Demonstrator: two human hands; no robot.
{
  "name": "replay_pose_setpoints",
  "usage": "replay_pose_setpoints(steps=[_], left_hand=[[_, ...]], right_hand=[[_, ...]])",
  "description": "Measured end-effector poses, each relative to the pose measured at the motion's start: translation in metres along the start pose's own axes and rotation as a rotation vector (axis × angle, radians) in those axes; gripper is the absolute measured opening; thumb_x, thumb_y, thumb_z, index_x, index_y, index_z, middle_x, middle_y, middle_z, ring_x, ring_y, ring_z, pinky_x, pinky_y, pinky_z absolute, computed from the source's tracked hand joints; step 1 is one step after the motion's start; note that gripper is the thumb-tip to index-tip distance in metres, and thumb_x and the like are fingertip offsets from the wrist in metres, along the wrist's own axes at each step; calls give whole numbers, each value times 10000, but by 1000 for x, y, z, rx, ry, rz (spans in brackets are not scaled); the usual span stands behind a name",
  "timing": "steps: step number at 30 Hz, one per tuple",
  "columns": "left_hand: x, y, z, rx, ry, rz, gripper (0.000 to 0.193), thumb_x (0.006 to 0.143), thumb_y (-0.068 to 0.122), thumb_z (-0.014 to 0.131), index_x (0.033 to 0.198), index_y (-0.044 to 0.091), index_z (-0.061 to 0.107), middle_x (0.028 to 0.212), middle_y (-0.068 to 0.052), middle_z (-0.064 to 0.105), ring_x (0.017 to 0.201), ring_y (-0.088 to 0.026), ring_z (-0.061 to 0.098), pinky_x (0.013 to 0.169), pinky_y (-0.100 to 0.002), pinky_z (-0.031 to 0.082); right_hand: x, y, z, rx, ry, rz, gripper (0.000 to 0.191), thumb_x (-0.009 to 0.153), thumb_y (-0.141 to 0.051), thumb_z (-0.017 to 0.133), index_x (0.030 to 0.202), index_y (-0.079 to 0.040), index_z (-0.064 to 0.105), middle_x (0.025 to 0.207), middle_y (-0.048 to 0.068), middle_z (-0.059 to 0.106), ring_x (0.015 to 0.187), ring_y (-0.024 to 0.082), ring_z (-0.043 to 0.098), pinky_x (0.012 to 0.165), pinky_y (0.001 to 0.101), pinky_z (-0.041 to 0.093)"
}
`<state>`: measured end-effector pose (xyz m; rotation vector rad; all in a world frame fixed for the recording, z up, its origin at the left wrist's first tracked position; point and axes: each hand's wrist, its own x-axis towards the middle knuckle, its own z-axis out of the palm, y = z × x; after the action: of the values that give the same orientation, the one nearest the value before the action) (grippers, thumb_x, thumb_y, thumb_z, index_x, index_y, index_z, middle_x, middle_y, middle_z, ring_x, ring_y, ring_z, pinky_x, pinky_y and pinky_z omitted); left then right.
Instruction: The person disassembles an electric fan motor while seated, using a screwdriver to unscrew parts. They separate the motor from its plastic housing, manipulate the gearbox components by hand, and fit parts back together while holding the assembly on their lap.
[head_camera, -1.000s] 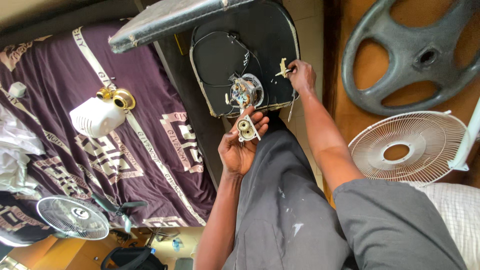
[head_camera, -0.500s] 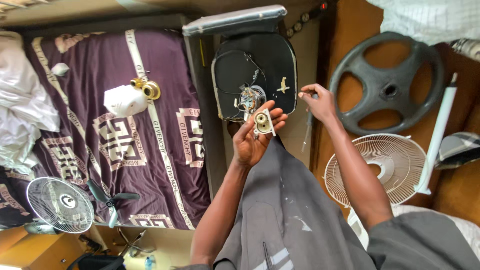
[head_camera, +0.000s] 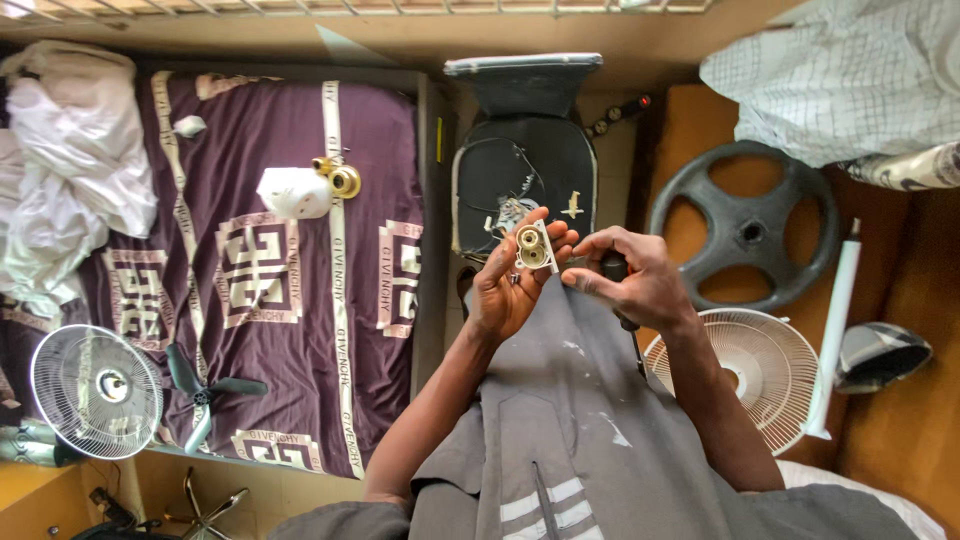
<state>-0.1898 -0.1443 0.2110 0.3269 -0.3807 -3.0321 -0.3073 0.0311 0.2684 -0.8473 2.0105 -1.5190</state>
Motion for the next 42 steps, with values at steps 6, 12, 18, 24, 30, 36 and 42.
replay_pose_setpoints(steps=[6, 12, 18, 24, 30, 36, 42], left_hand=[[5, 12, 3, -24, -17, 57, 560, 1146, 297, 457, 1600, -6, 331, 1555, -215, 485, 1507, -373, 421, 1303, -465, 345], [6, 22, 10, 50, -89, 59, 574, 1125, 306, 469, 1596, 16, 316, 1590, -226, 425, 1507, -357, 407, 1283, -472, 346], [-3, 35, -1, 28, -74, 6, 610, 1115, 375, 462, 1597, 21, 343, 1615, -212, 410, 1497, -322, 425, 1270, -429, 366], [-10, 34, -23, 5, 22, -102, 616, 1139, 421, 412, 1552, -37, 404, 1467, -217, 540, 1369, -331, 539, 1193, -475, 451], [-14, 30, -41, 273, 101, -276, 534, 1128, 369, 420, 1458, -41, 510, 1224, -177, 679, 1110, -271, 674, 980, -413, 563], [-5, 1, -111, 319, 337, -354, 388, 1104, 305, 531, 1242, -43, 632, 1037, -111, 690, 933, -216, 673, 837, -340, 577], [-21, -19, -155, 392, 576, -356, 354, 1078, 230, 514, 1263, -49, 629, 1046, -118, 654, 922, -234, 658, 837, -356, 580]], right_hand=[[13, -30, 16, -175, 39, 12, 333, 776, -208, 905, 975, -10, 725, 808, 58, 720, 682, 114, 634, 626, 275, 528], [20, -47, 34, -226, 115, -102, 221, 868, -144, 833, 995, 9, 733, 908, 93, 747, 780, 130, 704, 707, 278, 561], [21, -53, 42, -276, 212, -58, 143, 908, -114, 800, 959, 4, 739, 857, 84, 738, 740, 125, 694, 671, 270, 547], [-3, -53, 40, -322, 296, -5, 112, 930, -94, 797, 958, -4, 734, 818, 67, 702, 725, 111, 655, 671, 261, 511], [-27, -46, 42, -350, 367, -23, 102, 945, -91, 792, 964, -10, 732, 840, 63, 700, 736, 118, 649, 671, 270, 499], [-59, -38, 26, -361, 528, 63, 112, 980, -106, 790, 989, -7, 739, 805, 64, 679, 711, 127, 622, 665, 282, 480], [-97, -26, 10, -297, 624, 251, 139, 976, -141, 787, 974, -13, 730, 756, 56, 650, 634, 115, 609, 600, 277, 458]])
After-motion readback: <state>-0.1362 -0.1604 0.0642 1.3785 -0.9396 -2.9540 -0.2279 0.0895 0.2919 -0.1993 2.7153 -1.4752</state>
